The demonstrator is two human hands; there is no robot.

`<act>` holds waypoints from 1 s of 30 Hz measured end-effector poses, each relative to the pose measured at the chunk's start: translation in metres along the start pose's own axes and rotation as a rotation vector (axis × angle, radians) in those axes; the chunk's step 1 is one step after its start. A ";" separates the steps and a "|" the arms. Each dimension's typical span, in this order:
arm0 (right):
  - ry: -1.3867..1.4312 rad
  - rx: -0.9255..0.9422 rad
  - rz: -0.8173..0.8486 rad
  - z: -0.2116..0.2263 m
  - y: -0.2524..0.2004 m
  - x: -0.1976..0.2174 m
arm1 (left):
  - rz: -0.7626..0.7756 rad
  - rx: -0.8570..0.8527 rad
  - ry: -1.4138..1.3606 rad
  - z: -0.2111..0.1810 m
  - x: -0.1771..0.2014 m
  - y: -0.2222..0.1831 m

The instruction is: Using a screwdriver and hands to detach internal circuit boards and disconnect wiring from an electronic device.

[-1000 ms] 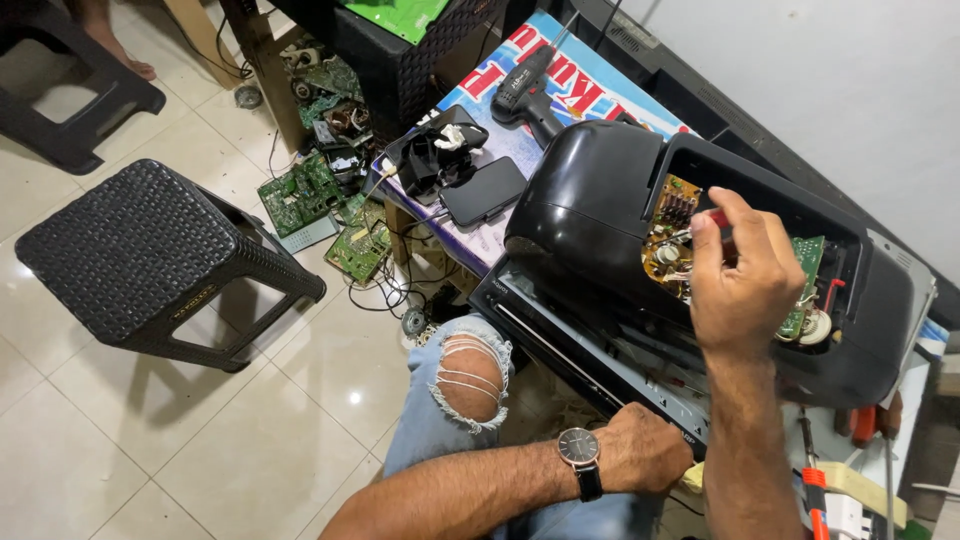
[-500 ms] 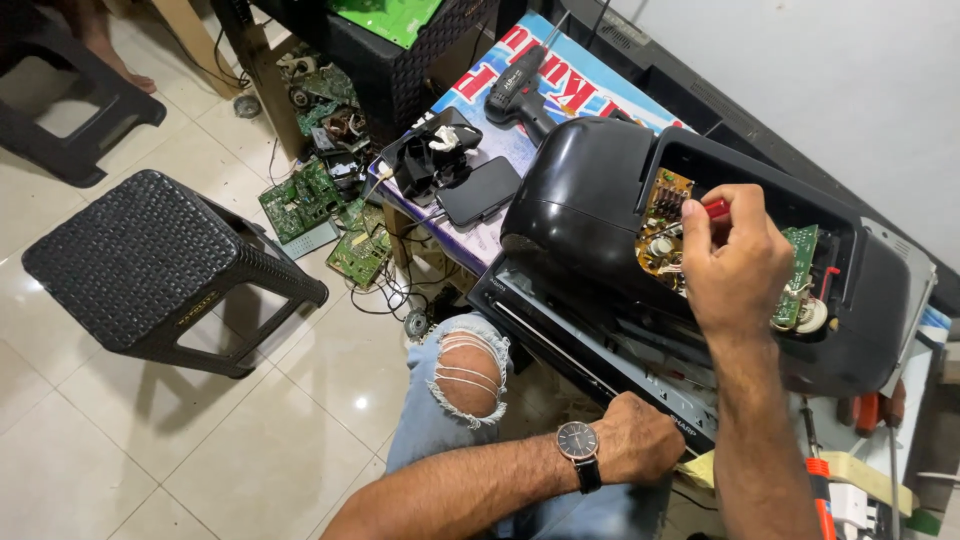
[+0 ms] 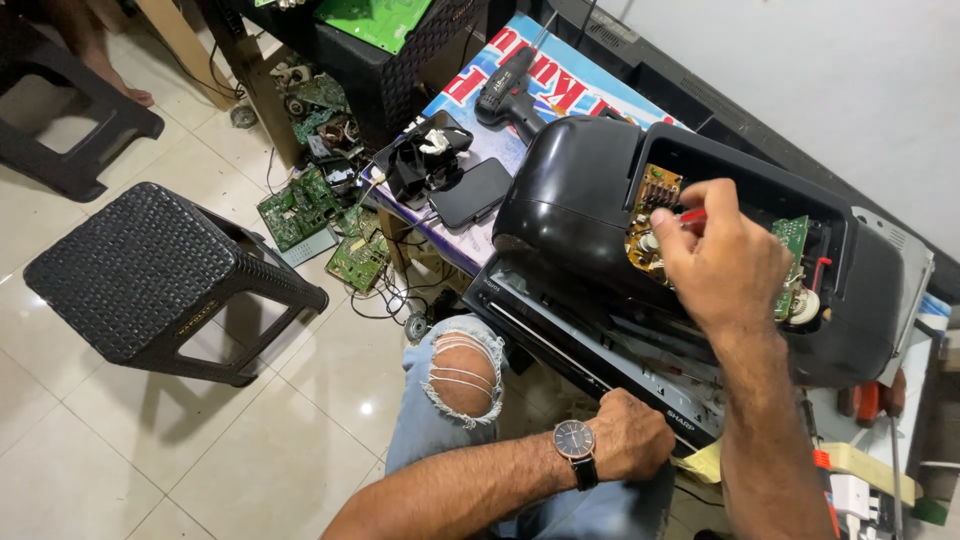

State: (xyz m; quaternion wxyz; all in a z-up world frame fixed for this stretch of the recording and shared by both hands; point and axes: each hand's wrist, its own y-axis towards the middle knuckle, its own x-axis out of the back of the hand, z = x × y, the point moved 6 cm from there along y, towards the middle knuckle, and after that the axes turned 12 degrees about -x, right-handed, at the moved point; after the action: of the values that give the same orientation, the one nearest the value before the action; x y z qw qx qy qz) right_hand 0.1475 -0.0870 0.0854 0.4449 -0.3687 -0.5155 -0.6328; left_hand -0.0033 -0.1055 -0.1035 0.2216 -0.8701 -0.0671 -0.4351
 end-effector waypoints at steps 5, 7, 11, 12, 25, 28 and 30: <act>0.021 -0.039 0.152 0.004 0.003 0.006 | 0.052 0.038 0.009 0.003 -0.002 0.000; 0.031 -0.079 0.197 0.002 0.005 0.007 | 0.073 0.046 0.013 0.003 -0.004 -0.002; -0.066 -0.080 0.192 -0.002 0.010 0.004 | 0.133 0.066 0.032 0.005 -0.006 -0.001; -0.129 -0.103 0.169 -0.005 0.011 0.003 | 0.152 0.075 0.037 0.005 -0.007 0.000; 0.017 -0.033 0.257 0.010 0.008 0.005 | 0.087 0.064 0.073 0.008 -0.006 0.000; -0.046 -0.034 0.155 0.003 0.011 -0.007 | 0.085 0.054 0.083 0.008 -0.010 -0.003; -0.121 -0.088 0.136 -0.008 0.019 -0.021 | 0.072 0.051 0.092 0.010 -0.011 -0.006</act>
State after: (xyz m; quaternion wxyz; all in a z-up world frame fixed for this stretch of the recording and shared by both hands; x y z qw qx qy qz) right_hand 0.1726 -0.0927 0.0709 0.4383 -0.4595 -0.4867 -0.5999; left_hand -0.0041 -0.0952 -0.1156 0.2622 -0.8451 -0.0365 -0.4644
